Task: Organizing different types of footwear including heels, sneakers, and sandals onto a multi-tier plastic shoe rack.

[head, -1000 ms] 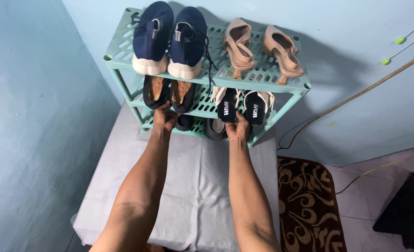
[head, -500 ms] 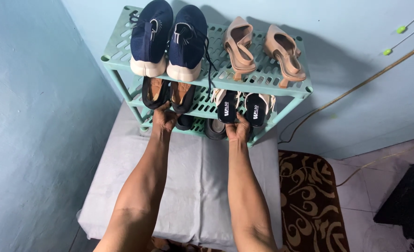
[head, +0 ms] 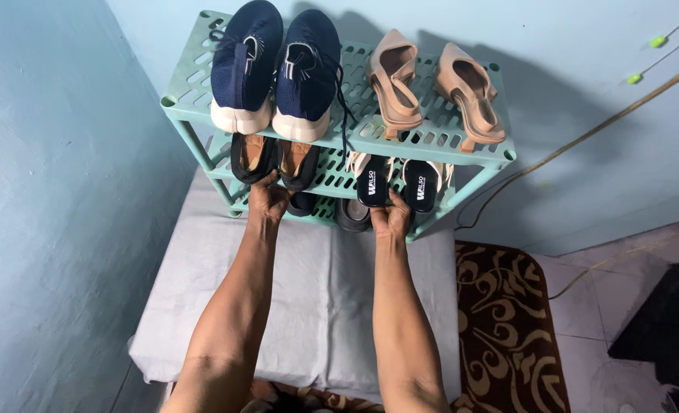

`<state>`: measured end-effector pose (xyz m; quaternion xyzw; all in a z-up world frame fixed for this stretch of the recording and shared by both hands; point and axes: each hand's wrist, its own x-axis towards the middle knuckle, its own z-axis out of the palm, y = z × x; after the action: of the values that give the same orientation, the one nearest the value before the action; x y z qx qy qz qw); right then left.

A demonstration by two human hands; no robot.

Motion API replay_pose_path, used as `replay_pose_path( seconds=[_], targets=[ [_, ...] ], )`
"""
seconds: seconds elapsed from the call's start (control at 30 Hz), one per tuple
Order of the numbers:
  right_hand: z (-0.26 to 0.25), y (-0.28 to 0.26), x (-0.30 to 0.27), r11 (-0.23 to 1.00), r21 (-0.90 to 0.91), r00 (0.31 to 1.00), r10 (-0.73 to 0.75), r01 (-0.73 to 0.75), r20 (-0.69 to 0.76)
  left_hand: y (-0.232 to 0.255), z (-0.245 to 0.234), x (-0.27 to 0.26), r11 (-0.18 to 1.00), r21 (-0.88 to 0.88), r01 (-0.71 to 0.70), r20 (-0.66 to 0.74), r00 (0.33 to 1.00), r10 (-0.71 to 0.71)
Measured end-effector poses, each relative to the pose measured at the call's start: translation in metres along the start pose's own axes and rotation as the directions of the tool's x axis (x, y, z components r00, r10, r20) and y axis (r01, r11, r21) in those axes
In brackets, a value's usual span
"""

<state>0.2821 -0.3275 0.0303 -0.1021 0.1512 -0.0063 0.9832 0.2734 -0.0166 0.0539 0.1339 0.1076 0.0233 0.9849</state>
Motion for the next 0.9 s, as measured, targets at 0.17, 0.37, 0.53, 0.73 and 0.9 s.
replay_pose_path(
  seconds=[0.17, 0.37, 0.53, 0.73, 0.9],
  targets=[
    [-0.005, -0.003, 0.004, 1.0, -0.004, 1.0, 0.005, -0.005, 0.022, 0.0, 0.015, -0.012, 1.0, 0.0, 0.004, -0.004, 1.0, -0.004],
    [-0.012, -0.003, 0.003, 1.0, -0.017, 0.999, -0.002, 0.003, 0.033, 0.0, 0.021, -0.021, 0.999, 0.042, 0.006, -0.001, 1.0, -0.006],
    [0.009, -0.004, -0.017, 0.997, -0.071, 1.0, 0.024, -0.024, -0.004, 0.001, 0.01, -0.013, 0.996, 0.084, 0.004, -0.007, 1.0, -0.003],
    [0.01, -0.007, -0.023, 0.988, -0.149, 0.997, 0.039, -0.048, -0.063, 0.004, 0.025, -0.026, 0.965, 0.26, 0.02, -0.09, 0.996, 0.004],
    [0.012, -0.006, -0.032, 0.988, -0.142, 0.998, 0.069, -0.067, 0.005, 0.005, -0.008, -0.008, 0.973, 0.218, 0.081, -0.089, 0.994, -0.062]
  ],
)
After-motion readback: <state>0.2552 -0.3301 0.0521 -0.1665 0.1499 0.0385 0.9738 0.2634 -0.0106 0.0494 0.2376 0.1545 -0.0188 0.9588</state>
